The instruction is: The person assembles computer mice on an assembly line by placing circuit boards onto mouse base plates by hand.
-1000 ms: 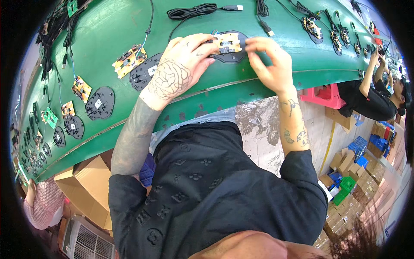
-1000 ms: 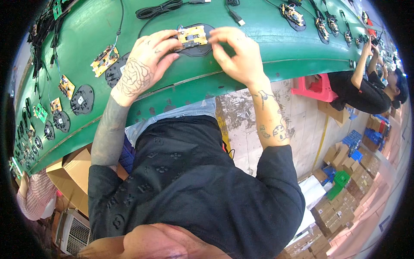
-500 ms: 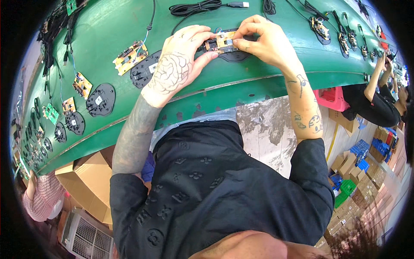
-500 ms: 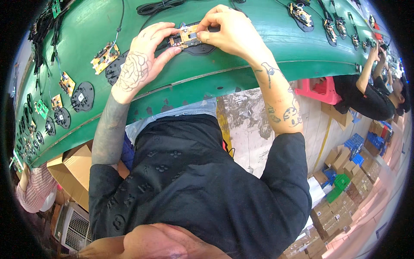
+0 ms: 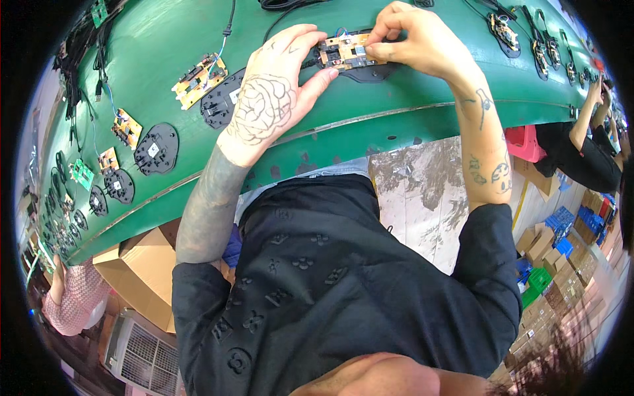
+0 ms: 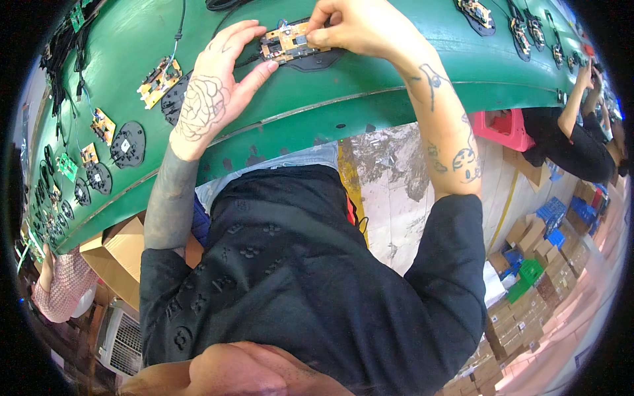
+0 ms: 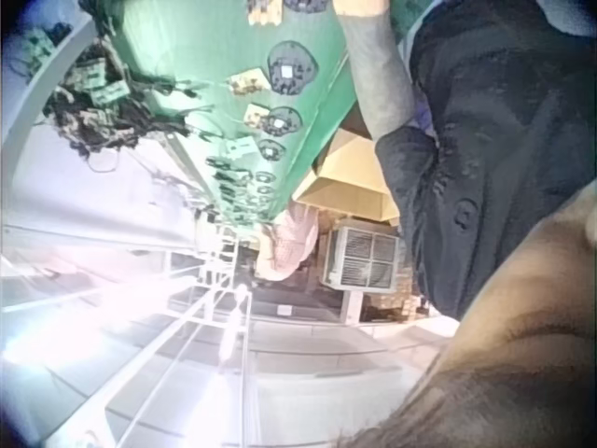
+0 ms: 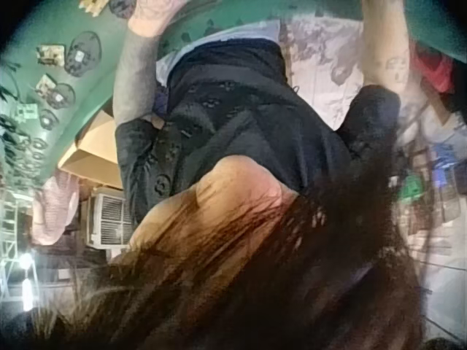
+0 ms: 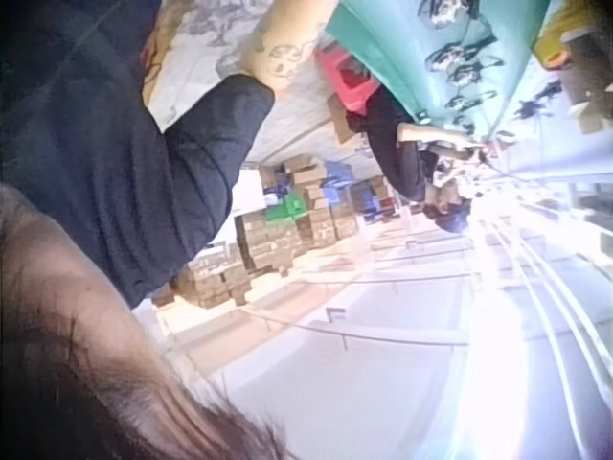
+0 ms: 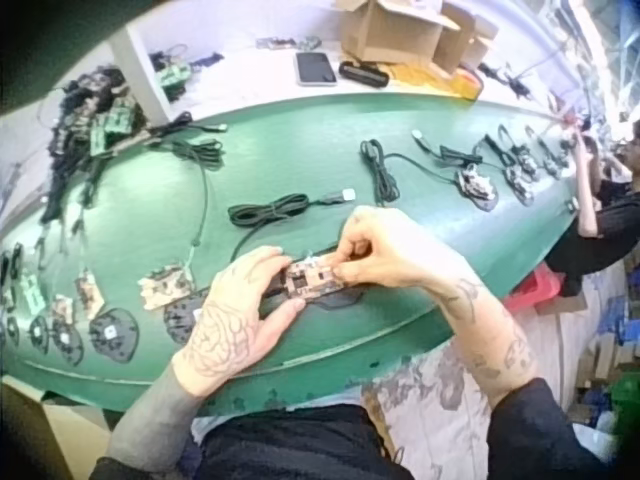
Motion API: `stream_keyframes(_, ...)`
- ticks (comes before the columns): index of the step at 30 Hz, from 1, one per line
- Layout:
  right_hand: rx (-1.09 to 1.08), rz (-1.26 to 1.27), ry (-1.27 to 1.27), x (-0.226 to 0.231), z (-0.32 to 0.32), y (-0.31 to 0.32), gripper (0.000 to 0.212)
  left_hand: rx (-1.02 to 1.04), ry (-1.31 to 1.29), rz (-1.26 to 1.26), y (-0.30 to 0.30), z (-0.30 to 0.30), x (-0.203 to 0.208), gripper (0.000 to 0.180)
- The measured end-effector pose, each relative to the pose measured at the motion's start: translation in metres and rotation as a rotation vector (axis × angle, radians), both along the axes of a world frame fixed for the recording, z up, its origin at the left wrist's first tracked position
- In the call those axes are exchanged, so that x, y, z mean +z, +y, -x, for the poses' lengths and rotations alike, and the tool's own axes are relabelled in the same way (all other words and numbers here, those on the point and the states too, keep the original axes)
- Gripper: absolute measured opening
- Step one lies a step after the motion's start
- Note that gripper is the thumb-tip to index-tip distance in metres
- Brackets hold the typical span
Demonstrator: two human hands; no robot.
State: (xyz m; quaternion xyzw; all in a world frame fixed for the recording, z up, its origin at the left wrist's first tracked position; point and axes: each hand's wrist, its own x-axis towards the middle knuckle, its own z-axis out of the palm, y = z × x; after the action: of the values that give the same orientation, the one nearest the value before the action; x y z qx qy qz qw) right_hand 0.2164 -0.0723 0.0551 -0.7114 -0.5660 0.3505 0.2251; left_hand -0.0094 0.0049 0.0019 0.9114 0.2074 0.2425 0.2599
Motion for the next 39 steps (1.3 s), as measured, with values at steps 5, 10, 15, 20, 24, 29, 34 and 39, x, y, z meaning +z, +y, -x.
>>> stream_keyframes(5, 0.074, -0.178, 0.003, -0.027, -0.007, -0.016, 0.015, 0.008, 0.022, -0.058, -0.003, 0.001, 0.001, 0.041)
stream_keyframes(10, -0.067, -0.215, -0.061, -0.032, 0.008, -0.027, 0.015, 0.096, 0.061, -0.126, 0.001, 0.011, 0.006, 0.03)
stream_keyframes(15, -0.131, -0.186, 0.089, -0.032, 0.007, -0.035, 0.018, 0.032, 0.131, -0.261, 0.005, 0.018, 0.015, 0.016)
stream_keyframes(20, 0.015, -0.435, -0.193, -0.023, 0.031, -0.031, 0.032, 0.055, 0.14, -0.272, 0.001, 0.018, 0.012, 0.011)
stream_keyframes(24, 0.086, -0.438, -0.324, -0.031, 0.038, -0.03, 0.035, 0.054, 0.135, -0.315, 0.001, 0.016, 0.009, 0.011)
stream_keyframes(29, 0.114, -0.405, -0.417, -0.027, 0.041, -0.029, 0.031, -0.041, 0.209, -0.362, 0.002, 0.01, 0.011, 0.01)
stream_keyframes(34, 0.169, -0.323, -0.405, -0.017, 0.038, -0.023, 0.034, -0.002, 0.168, -0.324, 0.001, 0.01, 0.005, 0.008)
stream_keyframes(39, 0.135, -0.324, -0.403, -0.02, 0.042, -0.027, 0.035, 0.07, 0.204, -0.308, -0.004, 0.006, 0.004, 0.006)
